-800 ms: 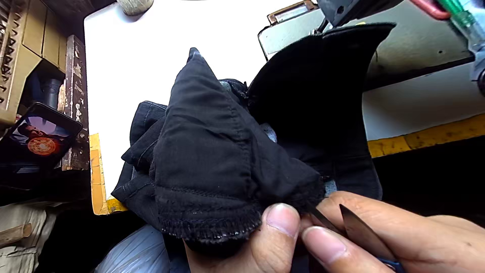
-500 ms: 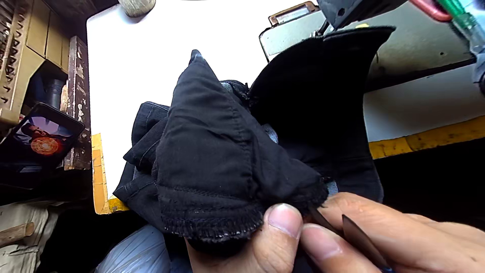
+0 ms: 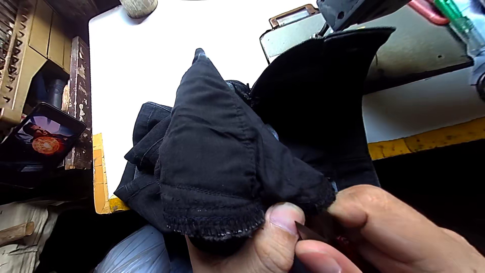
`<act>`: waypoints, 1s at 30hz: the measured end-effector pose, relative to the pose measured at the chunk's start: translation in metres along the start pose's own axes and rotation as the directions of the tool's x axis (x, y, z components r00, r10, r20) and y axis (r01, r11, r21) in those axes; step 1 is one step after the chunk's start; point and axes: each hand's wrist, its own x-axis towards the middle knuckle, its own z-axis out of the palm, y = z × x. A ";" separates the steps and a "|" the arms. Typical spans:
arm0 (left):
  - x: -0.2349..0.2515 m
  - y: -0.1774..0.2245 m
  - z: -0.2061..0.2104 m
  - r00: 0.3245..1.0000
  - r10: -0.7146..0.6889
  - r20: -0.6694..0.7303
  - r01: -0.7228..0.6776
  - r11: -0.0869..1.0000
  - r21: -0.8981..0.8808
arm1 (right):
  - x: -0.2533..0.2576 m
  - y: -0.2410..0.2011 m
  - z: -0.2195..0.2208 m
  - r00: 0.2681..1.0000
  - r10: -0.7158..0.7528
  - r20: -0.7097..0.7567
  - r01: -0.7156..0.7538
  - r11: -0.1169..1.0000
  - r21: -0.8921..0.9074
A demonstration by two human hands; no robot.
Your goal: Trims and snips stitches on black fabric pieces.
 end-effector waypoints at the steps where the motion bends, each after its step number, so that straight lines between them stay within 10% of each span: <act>1: 0.000 0.000 0.000 1.000 -0.001 0.002 0.001 1.000 -0.003 | 0.000 0.002 0.001 1.000 -0.024 -0.009 0.023 0.999 -0.024; 6: 0.003 -0.002 0.000 1.000 0.009 0.013 -0.008 1.000 -0.006 | 0.001 0.006 0.001 0.998 -0.060 -0.010 0.060 0.998 -0.036; 13: 0.001 -0.002 -0.002 1.000 -0.031 -0.003 0.031 0.998 -0.061 | 0.008 -0.009 -0.018 0.973 0.139 0.182 -0.200 0.904 0.379; 30: -0.013 -0.021 -0.012 0.978 0.173 0.117 -0.171 0.985 -0.022 | -0.010 -0.007 0.004 0.983 -0.090 -0.163 0.063 0.984 -0.166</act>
